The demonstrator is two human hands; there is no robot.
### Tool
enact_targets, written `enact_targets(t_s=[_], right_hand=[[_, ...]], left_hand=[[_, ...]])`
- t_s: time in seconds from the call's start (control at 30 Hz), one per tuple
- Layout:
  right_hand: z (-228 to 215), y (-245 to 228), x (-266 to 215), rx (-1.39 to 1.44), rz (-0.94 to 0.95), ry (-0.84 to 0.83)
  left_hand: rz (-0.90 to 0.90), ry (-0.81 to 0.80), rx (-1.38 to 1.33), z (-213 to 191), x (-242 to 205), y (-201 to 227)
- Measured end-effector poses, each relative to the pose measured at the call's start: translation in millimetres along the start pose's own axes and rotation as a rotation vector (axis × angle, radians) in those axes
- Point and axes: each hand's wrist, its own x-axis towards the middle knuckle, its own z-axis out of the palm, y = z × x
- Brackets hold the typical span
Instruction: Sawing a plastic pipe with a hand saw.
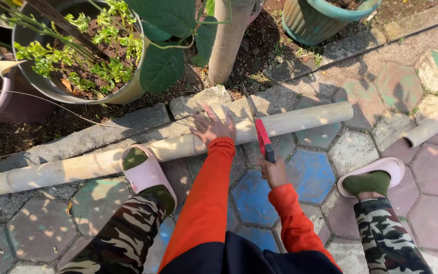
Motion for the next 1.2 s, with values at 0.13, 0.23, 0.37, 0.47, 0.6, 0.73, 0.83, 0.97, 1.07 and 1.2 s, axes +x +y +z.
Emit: enact_targets(t_s=[0.13, 0.23, 0.37, 0.47, 0.6, 0.73, 0.83, 0.97, 1.07, 1.2], right_hand=[[4, 7, 42, -0.056, 0.114, 0.043], [-1, 17, 51, -0.119, -0.042, 0.003], [6, 6, 45, -0.056, 0.04, 0.002], [8, -8, 39, 0.045, 0.068, -0.045], [6, -13, 29, 0.114, 0.042, -0.06], [1, -15, 20, 0.061, -0.007, -0.072], [1, -15, 23, 0.118, -0.041, -0.077], [-4, -15, 19, 0.026, -0.073, -0.079], [-7, -14, -9, -0.054, -0.102, -0.037], [-16, -1, -61, -0.305, -0.078, 0.126]], left_hand=[[0.005, -0.046, 0.093, 13, 11, -12], [0.103, 0.034, -0.031, 2, 7, -21], [0.231, -0.109, 0.105, -8, 26, -67], [0.207, -0.119, 0.106, 1, 49, -90], [0.22, -0.084, 0.029, 25, 61, -102], [0.227, -0.076, 0.059, 10, 53, -95], [0.203, -0.089, 0.042, -5, 42, -97], [0.21, -0.017, -0.002, -23, 29, -89], [0.224, 0.085, -0.027, 4, 44, -95], [0.272, 0.195, -0.036, 12, 52, -93]])
